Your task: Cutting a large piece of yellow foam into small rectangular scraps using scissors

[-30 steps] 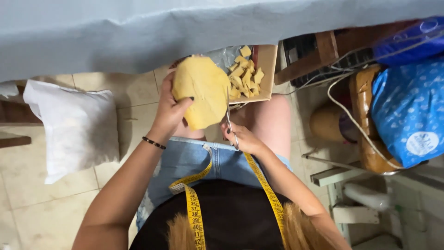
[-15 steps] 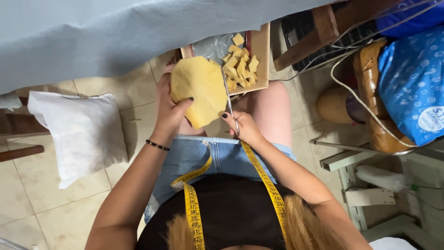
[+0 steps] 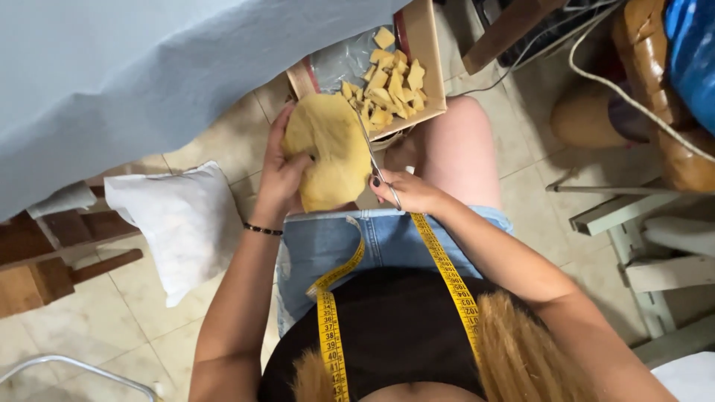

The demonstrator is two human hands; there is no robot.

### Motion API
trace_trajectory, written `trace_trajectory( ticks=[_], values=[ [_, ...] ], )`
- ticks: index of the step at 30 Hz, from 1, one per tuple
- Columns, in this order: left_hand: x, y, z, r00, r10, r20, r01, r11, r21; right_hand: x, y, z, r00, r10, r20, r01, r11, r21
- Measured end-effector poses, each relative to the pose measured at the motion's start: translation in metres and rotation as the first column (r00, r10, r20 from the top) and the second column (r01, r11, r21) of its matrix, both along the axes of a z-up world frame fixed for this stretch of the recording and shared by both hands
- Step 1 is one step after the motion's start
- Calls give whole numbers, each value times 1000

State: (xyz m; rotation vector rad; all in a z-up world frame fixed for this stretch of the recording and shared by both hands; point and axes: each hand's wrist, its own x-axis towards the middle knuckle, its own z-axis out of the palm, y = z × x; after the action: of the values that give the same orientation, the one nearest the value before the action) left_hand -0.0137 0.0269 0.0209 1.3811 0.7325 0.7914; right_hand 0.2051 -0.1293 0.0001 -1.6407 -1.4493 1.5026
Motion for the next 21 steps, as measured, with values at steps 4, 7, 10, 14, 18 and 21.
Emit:
trace_trajectory(
  ticks=[4, 7, 10, 14, 18, 21],
  values=[
    [3, 5, -17, 992, -26, -126, 45, 987, 154, -3, 3, 11, 998, -63, 1, 63, 998, 31],
    [9, 5, -17, 993, 1, -119, 23, 980, 198, -4, 4, 1, 978, -207, 7, 207, 978, 27],
    [12, 5, -15, 992, 19, -125, 10, 974, 226, -2, 7, -7, 946, -325, 4, 325, 945, -48],
    [14, 2, -17, 998, 19, -58, -12, 992, 125, 1, 7, -26, 937, -349, 10, 350, 936, -32],
    [7, 12, -8, 999, 23, -42, -25, 999, -30, -3, 4, -16, 957, -286, -59, 283, 958, -43],
    [7, 12, 0, 998, 61, 4, -60, 993, -105, 5, 6, -3, 998, -57, -7, 56, 996, -71]
  ],
)
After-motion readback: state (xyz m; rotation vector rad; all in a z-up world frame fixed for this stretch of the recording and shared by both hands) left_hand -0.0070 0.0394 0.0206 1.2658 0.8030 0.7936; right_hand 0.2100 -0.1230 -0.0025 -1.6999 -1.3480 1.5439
